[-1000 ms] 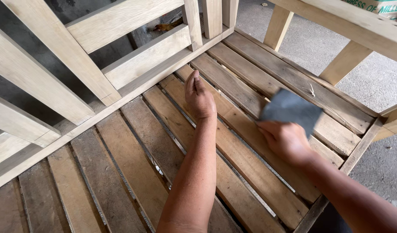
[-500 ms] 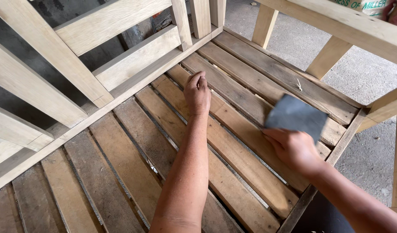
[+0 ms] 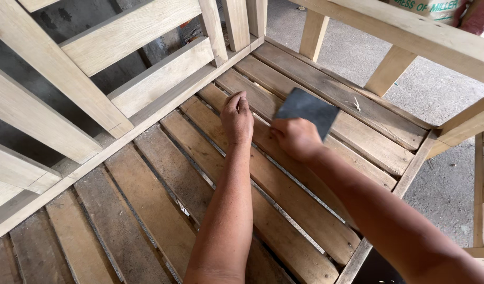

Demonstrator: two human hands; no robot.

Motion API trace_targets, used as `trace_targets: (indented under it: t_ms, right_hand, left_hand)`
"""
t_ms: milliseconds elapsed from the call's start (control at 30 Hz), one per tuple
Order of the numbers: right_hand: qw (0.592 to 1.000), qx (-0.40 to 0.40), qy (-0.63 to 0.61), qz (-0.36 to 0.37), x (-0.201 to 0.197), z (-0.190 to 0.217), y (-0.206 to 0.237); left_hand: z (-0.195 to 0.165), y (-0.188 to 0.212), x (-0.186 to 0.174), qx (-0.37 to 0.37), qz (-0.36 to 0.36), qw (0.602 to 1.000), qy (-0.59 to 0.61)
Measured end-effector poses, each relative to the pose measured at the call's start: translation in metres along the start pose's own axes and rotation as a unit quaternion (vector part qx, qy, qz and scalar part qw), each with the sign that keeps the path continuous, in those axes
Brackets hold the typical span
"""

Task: The person sands the surface of a wooden pallet structure using a sanding block. They move the sanding block back and forth across the slats, occasionally pausing to adjust grip or position. A chicken briefly enters the scene and the person reaches toward it before resuming sanding.

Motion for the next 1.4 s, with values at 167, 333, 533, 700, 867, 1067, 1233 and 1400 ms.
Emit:
trace_targets:
  t_ms: [167,333,533,700,867,1067,1233,1400]
  right_hand:
    - [0.999,0.036,-0.007,0.010,-0.005,-0.001,0.012]
    - [0.999,0.039,0.000,0.013,-0.042,-0.035,0.103]
    - [1.000,0.019,0.023,-0.007,-0.086,-0.056,0.192]
    - [0.999,0.028,0.023,-0.004,-0.066,-0.053,0.166]
    - [0.998,-0.058,0.002,-0.028,-0.035,-0.029,0.087]
    - [0.999,-0.030,-0.014,-0.020,-0.047,-0.031,0.101]
    - [0.999,-0.009,0.007,-0.035,-0.083,-0.049,0.175]
    - [1.000,-0.007,0.010,-0.028,-0.073,-0.053,0.168]
  left_hand:
    - [0.003,-0.001,0.001,0.002,-0.013,0.999,0.041]
    - [0.003,0.000,0.000,-0.009,-0.011,0.999,0.043]
    - [0.000,0.002,-0.001,-0.007,-0.010,1.000,0.028]
    - [-0.002,0.001,0.001,-0.002,-0.005,1.000,-0.021]
    - [0.002,0.002,0.004,-0.025,0.009,1.000,0.013]
    - [0.002,-0.001,0.002,0.012,-0.008,0.999,0.034]
    - [0.006,-0.002,0.003,-0.001,-0.004,1.000,0.030]
    - [0.006,-0.003,0.005,0.010,-0.010,1.000,0.011]
Point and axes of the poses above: each hand's wrist, its own y-axis away from the middle knuckle, its own x-axis out of the palm, z = x × y, the point moved 5 cm from there along -y, towards the middle knuckle, and after that the axes turned 2 degrees about y, right-handed, at the moved point
